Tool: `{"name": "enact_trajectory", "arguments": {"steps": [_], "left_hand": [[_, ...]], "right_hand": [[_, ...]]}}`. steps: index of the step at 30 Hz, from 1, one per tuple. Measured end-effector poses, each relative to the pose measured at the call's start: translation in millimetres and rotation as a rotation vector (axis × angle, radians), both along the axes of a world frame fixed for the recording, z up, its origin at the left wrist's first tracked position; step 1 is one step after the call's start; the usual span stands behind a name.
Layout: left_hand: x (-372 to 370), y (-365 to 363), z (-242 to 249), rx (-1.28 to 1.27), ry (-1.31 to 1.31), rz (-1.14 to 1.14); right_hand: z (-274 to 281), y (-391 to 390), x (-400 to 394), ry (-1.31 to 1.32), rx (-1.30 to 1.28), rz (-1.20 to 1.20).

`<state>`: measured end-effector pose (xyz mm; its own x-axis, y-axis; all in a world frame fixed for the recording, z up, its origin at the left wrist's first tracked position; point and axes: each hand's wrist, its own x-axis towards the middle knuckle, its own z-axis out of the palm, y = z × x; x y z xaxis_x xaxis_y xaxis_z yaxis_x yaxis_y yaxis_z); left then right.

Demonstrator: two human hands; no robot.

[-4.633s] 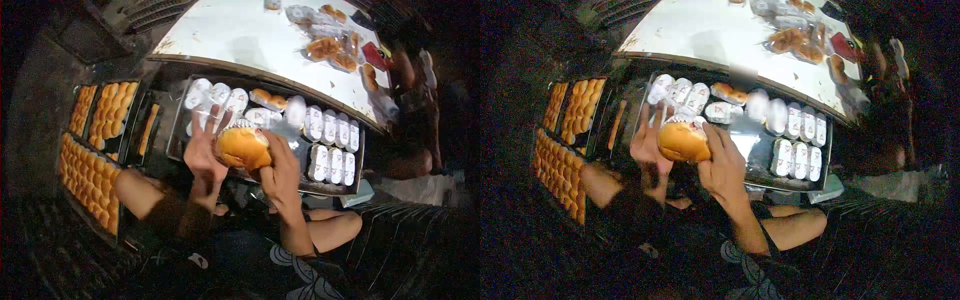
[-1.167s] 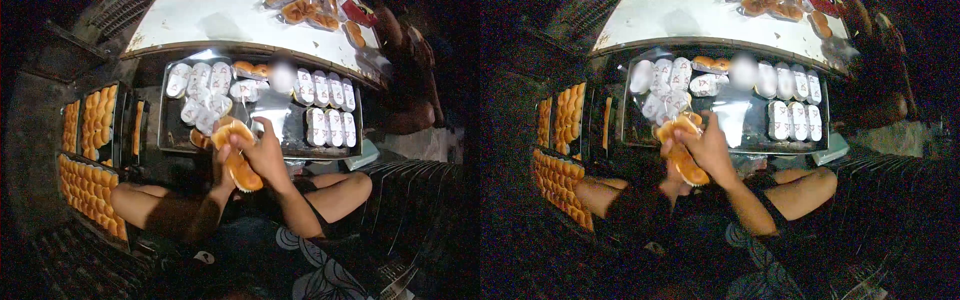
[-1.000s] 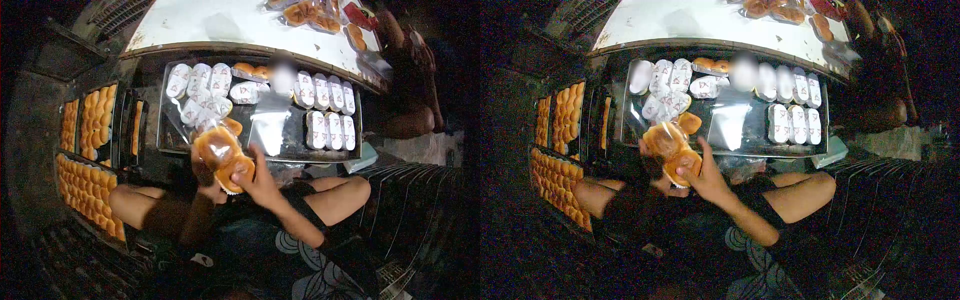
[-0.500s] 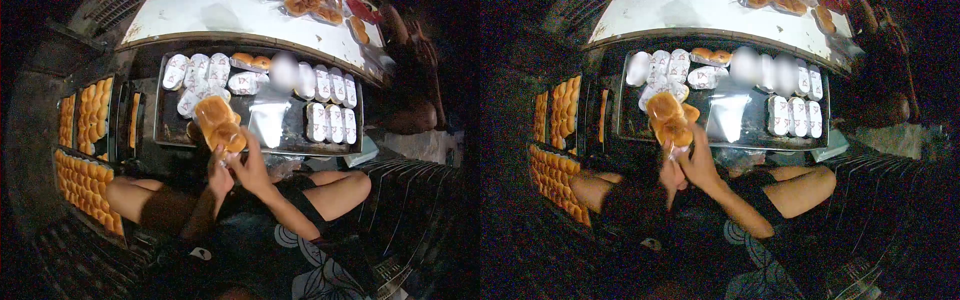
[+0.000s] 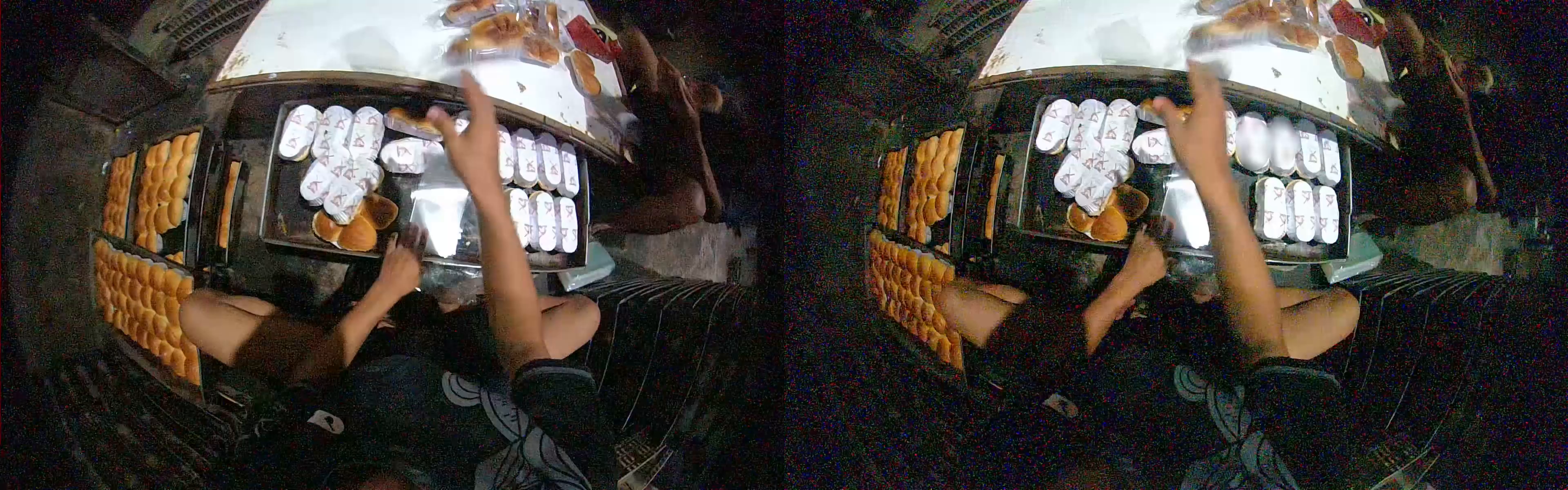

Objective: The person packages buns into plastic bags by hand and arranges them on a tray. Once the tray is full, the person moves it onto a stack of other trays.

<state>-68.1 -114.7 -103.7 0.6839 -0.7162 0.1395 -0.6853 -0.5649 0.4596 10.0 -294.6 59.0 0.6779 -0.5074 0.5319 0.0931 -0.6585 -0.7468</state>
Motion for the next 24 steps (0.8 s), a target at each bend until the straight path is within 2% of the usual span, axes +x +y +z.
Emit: {"name": "enact_trajectory", "arguments": {"steps": [1, 2, 3, 4, 5, 6, 7, 9, 10, 12, 13, 15, 16, 17, 19, 20, 21, 22, 23, 24], "left_hand": [[6, 3, -49, 0.091, 0.014, -0.17], [11, 5, -77, 0.179, 0.029, -0.337], [19, 5, -56, 0.165, 0.024, -0.323], [25, 11, -34, 0.11, 0.285, -0.151], [24, 15, -12, 0.057, 0.557, 0.021], [32, 8, 1, 0.536, 0.131, -0.274], [36, 16, 13, 0.366, 0.052, -0.27], [35, 15, 46, 0.166, 0.169, -0.231], [28, 12, 55, 0.165, 0.188, -0.228], [16, 3, 69, -0.091, 0.562, -0.131], [15, 2, 74, -0.086, 0.556, -0.137], [11, 0, 84, -0.351, 0.529, 0.093], [9, 1, 90, -0.281, 0.411, 0.129], [5, 1, 100, -0.287, 0.407, 0.13], [-8, 2, 116, -0.412, 0.514, 0.186], [-10, 6, 109, -0.442, 0.64, 0.197], [-9, 6, 94, -0.443, 0.634, 0.201], [-3, 5, 75, -0.86, 0.838, 0.388], [4, 5, 66, -1.289, 1.027, 0.573], [19, 23, 95, -1.28, 1.607, 0.728]], "right_hand": [[-9, 11, -10, 0.106, -0.05, 0.051], [-20, 26, -33, 0.321, 0.151, 0.14], [-45, 41, -61, 0.412, 0.22, 0.198], [-67, 53, -93, 0.617, 0.362, 0.255], [-88, 66, -126, 0.696, 0.479, 0.28], [-120, 78, -159, 0.725, 0.471, 0.353], [-120, 90, -179, 0.795, 0.625, 0.436], [-116, 101, -192, 0.957, 0.428, 0.298], [-124, 100, -191, 0.975, 0.431, 0.3], [-144, 99, -178, 0.783, 0.52, -0.062], [-140, 100, -174, 0.775, 0.525, -0.065], [-124, 94, -166, 0.632, 0.296, 0.12], [-68, 83, -143, 1.053, 1.066, 0.267], [-75, 69, -134, 1.051, 1.058, 0.268], [-96, 50, -126, 0.589, 1.336, 0.267], [-84, 64, -110, 0.273, 1.464, 0.212], [-70, 85, -92, -0.063, 1.561, 0.162], [-58, 98, -87, -0.216, 1.611, 0.342], [-57, 114, -87, -0.315, 1.862, 0.451], [-65, 116, -86, -0.314, 1.856, 0.471]]}}
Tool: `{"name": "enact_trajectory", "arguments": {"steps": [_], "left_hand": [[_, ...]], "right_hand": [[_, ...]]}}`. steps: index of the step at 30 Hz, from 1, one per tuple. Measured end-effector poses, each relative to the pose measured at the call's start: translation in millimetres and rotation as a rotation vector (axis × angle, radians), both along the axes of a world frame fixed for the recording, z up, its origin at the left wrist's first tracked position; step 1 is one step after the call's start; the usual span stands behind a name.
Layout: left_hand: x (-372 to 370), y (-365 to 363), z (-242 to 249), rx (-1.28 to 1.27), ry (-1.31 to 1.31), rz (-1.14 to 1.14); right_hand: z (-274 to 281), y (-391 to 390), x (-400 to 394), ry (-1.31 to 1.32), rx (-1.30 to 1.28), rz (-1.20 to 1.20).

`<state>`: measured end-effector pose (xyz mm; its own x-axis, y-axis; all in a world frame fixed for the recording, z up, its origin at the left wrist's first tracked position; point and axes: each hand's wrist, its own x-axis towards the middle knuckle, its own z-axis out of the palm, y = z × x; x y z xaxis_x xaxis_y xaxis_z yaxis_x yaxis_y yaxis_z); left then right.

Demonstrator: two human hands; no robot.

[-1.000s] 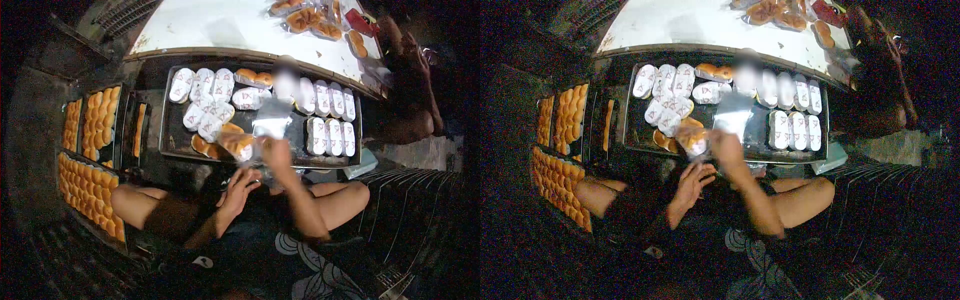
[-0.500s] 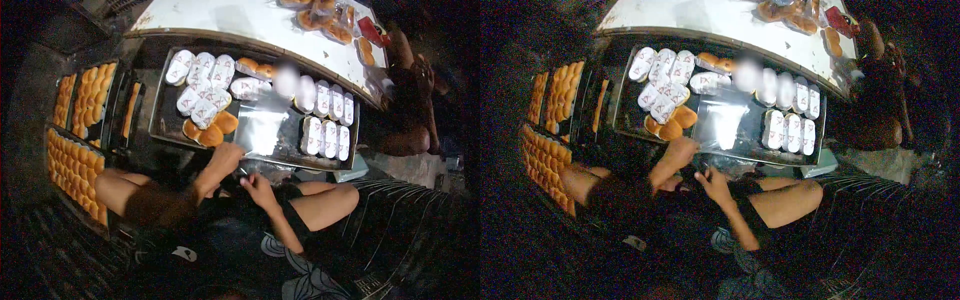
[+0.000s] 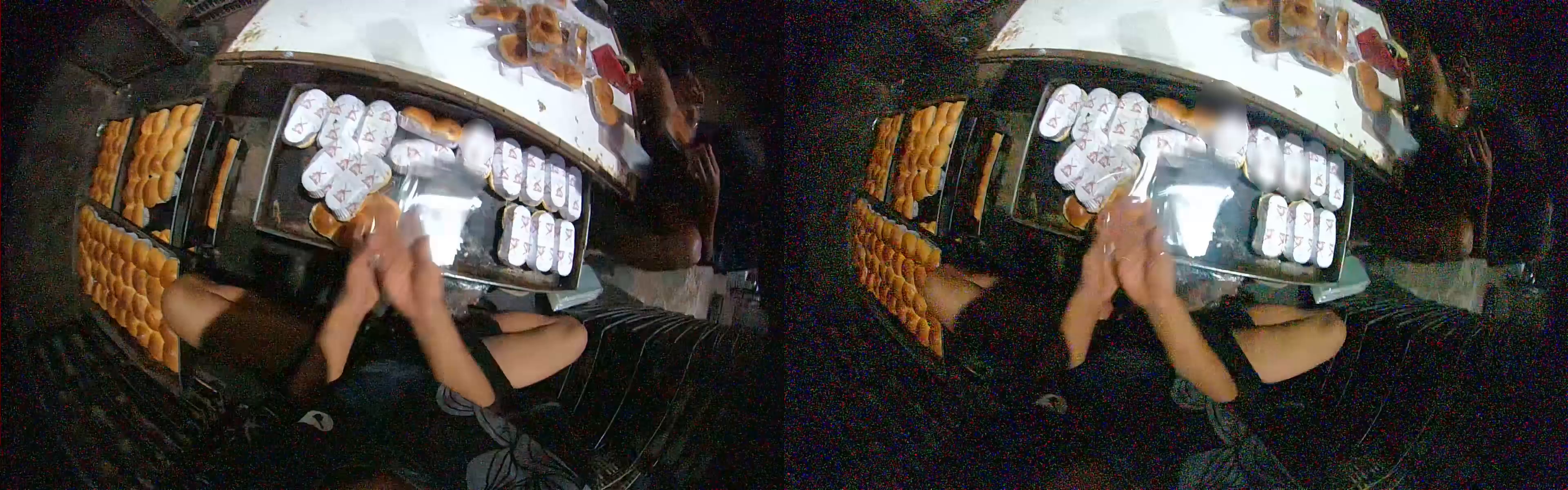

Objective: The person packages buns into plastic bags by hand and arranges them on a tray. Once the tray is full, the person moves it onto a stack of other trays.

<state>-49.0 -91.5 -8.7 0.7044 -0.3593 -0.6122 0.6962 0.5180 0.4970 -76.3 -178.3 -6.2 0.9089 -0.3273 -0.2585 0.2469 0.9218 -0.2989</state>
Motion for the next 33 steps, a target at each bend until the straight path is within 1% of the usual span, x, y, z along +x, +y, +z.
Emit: {"name": "enact_trajectory", "arguments": {"steps": [1, 3, 4, 5, 6, 7, 8, 9, 11, 13, 14, 15, 16, 17, 18, 19, 20, 21, 23, 24, 25, 27, 28, 30, 31, 32, 33], "left_hand": [[13, 21, -20, -0.261, -0.103, -0.027], [51, 53, -31, 0.113, -0.1, 0.014], [67, 61, -26, 0.233, -0.254, 0.156], [80, 66, -23, 0.353, -0.398, 0.297], [92, 65, -23, 0.361, -0.399, 0.29], [106, 60, -27, 0.206, -0.401, 0.391], [119, 53, -33, 0.044, -0.404, 0.492], [134, 41, -53, 0.18, -0.398, 0.411], [160, 27, -112, 0.378, -0.587, 0.375], [167, 35, -163, 0.376, -0.47, 0.316], [170, 43, -172, 0.308, -0.525, 0.219], [171, 49, -186, 0.299, -0.519, 0.213], [169, 55, -196, 0.489, -0.602, 0.146], [165, 54, -206, 0.679, -0.681, 0.082], [167, 46, -203, 0.735, -0.687, 0.131], [174, 39, -195, 0.724, -0.682, 0.131], [179, 36, -180, 0.487, -0.554, 0.233], [176, 36, -162, 0.256, -0.42, 0.329], [153, 26, -58, 0.001, -0.361, 0.472], [144, 27, -38, -0.112, -0.37, 0.569], [132, 32, -20, -0.097, -0.376, 0.567], [109, 46, 7, -0.281, -0.455, 0.623], [104, 53, 10, -0.258, -0.47, 0.618], [96, 61, 18, 0.241, -0.781, 0.276], [93, 50, 22, 0.273, -0.538, 0.306], [100, 47, 5, 0.354, -0.575, 0.362], [108, 47, -27, 0.43, -0.61, 0.417]], "right_hand": [[-18, 1, 4, 0.046, -0.293, 0.187], [-59, 10, 17, 0.135, -0.871, 0.524], [-60, 16, 25, 0.189, -1.157, 0.682], [-65, 14, 45, 0.203, -1.585, 0.332], [-31, 2, 75, 0.118, -2.412, 0.085], [-68, -8, 108, -0.131, -2.87, -0.008], [-111, -17, 137, -0.406, -2.853, -0.02], [-101, -29, 154, -0.64, -2.898, 0.104], [-87, -31, 177, -0.714, -2.832, 0.415], [-96, -33, 178, -0.588, -2.863, 0.616], [-55, -30, 163, -0.324, -2.913, 0.933], [-36, -34, 149, -0.084, -2.756, 1.031], [-29, -42, 133, 0.139, -2.579, 1.115], [-44, -64, 114, 0.163, -2.329, 0.946], [-60, -87, 97, 0.18, -2.083, 0.776], [-67, -96, 81, 0.188, -2.091, 0.78], [-72, -102, 60, 0.278, -1.316, 0.736], [-81, -103, 40, 0.332, -0.546, 0.62], [-112, -84, 29, 0.288, -0.172, 0.59], [-108, -67, 32, 0.358, -0.254, 0.556], [-99, -44, 44, 0.355, -0.264, 0.382], [-64, -11, 82, 0.252, -0.16, 0.219], [-69, -3, 99, 0.241, -0.135, 0.224], [-76, 10, 124, 0.301, -0.915, -0.009], [-74, 13, 122, 0.286, -0.905, -0.001], [-72, 12, 113, 0.116, -0.228, 0.254], [-72, 12, 104, -0.055, 0.452, 0.484]]}}
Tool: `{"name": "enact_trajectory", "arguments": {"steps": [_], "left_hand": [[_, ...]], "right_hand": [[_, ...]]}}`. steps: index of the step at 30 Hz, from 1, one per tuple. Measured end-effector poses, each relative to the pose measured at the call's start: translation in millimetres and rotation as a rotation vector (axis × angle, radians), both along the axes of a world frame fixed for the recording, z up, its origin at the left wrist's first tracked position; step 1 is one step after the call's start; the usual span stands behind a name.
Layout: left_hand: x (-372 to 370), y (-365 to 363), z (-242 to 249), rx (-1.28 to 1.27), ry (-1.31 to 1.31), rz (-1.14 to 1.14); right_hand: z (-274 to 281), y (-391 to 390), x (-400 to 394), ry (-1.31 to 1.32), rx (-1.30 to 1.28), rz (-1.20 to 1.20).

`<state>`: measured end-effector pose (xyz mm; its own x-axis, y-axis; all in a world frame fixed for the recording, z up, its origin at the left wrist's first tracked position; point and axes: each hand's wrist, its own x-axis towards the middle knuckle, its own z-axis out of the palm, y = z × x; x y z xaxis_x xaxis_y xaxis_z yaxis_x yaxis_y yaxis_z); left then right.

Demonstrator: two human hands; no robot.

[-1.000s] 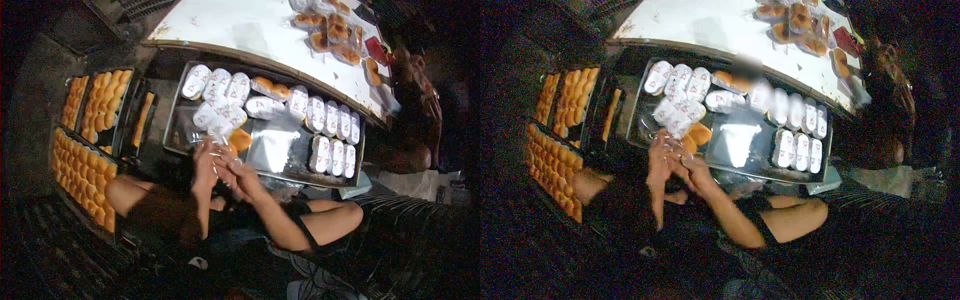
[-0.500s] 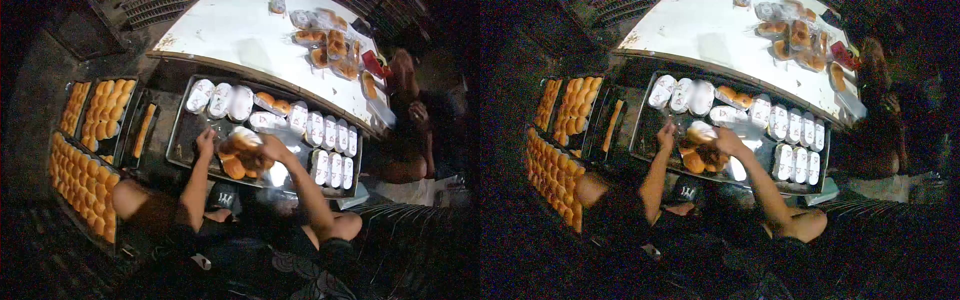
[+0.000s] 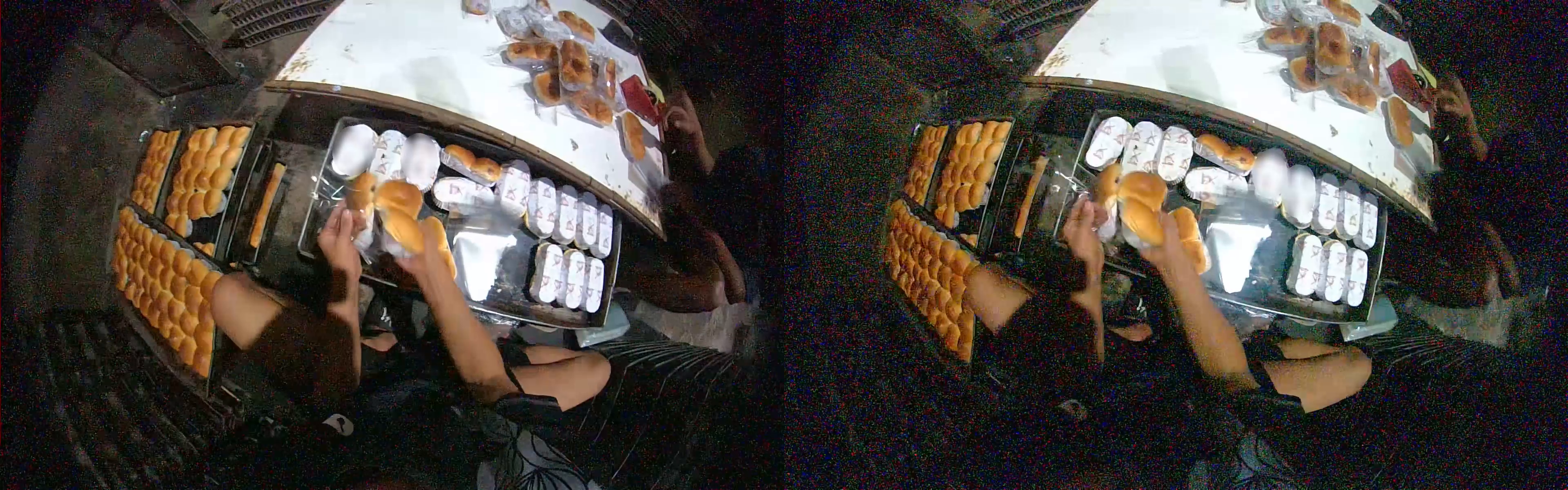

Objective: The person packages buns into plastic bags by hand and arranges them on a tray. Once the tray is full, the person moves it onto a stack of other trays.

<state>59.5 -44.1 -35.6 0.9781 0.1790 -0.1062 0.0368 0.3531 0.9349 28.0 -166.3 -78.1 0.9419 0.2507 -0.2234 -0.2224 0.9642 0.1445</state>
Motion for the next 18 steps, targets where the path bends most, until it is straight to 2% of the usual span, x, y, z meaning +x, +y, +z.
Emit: {"name": "enact_trajectory", "arguments": {"steps": [1, 2, 4, 5, 6, 8, 11, 13, 16, 18], "left_hand": [[9, 7, -30, 0.069, -0.052, 0.047], [17, 10, -50, 0.065, -0.061, 0.044], [20, 20, -81, 0.021, 0.003, 0.097], [30, 27, -96, -0.165, 0.124, 0.083], [31, 30, -82, -0.359, 0.214, 0.055], [22, 26, -29, -0.721, 0.31, -0.02], [1, 5, 46, -1.084, 0.405, -0.108], [-8, -8, 68, -1.187, 0.436, -0.136], [-14, -15, 66, -1.145, 0.372, -0.249], [-22, -23, 66, -1.09, 0.287, -0.294]], "right_hand": [[-6, 5, -8, 0.239, -0.242, 0.002], [-7, 1, -13, 0.231, -0.245, -0.003], [-8, -14, -35, -0.263, -0.119, 0.061], [7, -22, -43, -0.374, -0.185, 0.088], [15, -23, -52, -0.381, -0.179, 0.085], [21, -18, -82, 0.064, -0.692, 0.021], [15, -21, -118, 0.171, -0.694, 0.143], [22, -25, -122, 0.188, -0.694, -0.006], [50, -29, -121, 0.203, -0.672, -0.262], [96, -47, -103, 0.007, -1.196, -0.237]]}}
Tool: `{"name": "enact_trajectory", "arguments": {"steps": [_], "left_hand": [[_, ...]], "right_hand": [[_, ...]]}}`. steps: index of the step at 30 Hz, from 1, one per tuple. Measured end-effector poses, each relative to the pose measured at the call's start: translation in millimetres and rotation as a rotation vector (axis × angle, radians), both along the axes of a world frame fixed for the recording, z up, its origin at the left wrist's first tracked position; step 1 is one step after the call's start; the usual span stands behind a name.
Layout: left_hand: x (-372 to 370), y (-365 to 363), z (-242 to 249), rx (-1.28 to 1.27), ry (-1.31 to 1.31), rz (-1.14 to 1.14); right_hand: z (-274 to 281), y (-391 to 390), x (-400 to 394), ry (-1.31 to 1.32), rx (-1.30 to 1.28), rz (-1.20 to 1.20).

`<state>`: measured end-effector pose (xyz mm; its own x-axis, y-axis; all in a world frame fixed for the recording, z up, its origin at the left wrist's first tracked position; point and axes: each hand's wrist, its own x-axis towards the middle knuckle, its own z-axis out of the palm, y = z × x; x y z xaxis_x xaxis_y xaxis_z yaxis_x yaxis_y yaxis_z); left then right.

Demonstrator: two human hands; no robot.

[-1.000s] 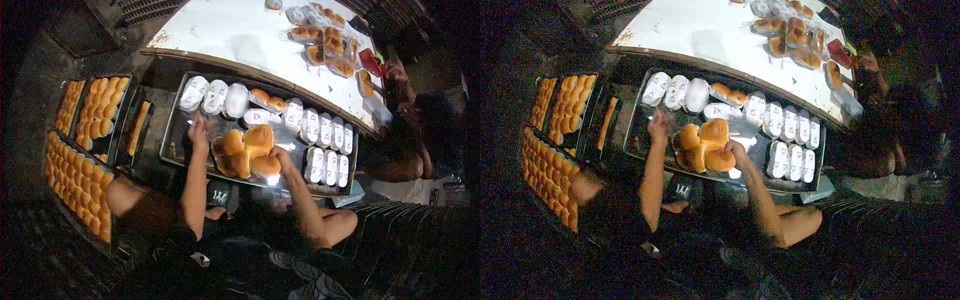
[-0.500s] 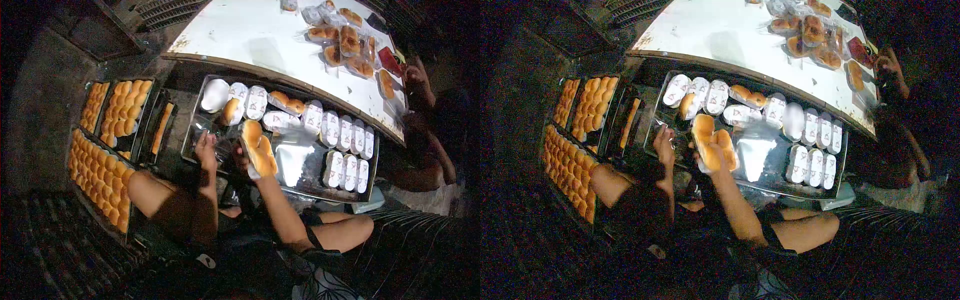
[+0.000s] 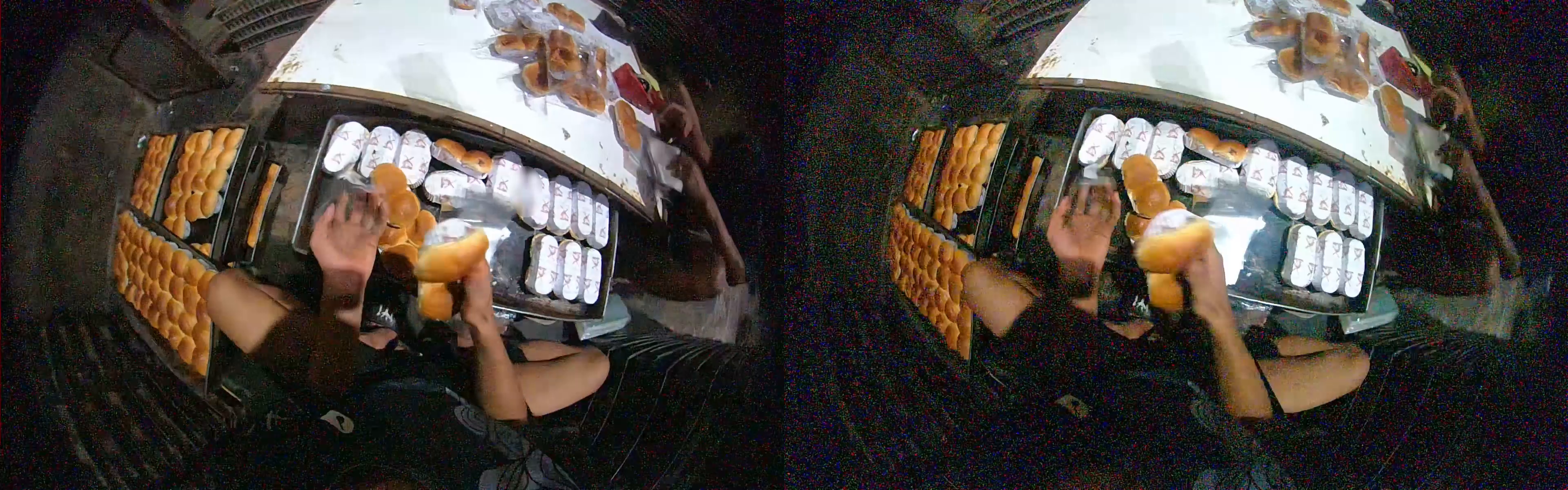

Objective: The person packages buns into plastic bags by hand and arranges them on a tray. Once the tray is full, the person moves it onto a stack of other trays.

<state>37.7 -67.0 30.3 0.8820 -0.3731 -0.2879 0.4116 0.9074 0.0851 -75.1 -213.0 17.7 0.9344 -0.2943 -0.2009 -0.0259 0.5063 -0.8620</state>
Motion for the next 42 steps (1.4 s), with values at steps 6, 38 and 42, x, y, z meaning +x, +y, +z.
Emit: {"name": "enact_trajectory", "arguments": {"steps": [6, 38, 42], "left_hand": [[-26, -15, -1, 0.254, -0.456, -0.092], [-128, -43, -51, 0.835, 0.013, -0.624], [-116, -57, -73, 1.178, -0.766, -0.837]], "right_hand": [[60, 1, 17, 0.29, -0.917, 0.306], [-25, -14, -27, 0.386, -1.05, 0.088], [30, -94, 30, 0.318, -1.035, -0.257]]}}
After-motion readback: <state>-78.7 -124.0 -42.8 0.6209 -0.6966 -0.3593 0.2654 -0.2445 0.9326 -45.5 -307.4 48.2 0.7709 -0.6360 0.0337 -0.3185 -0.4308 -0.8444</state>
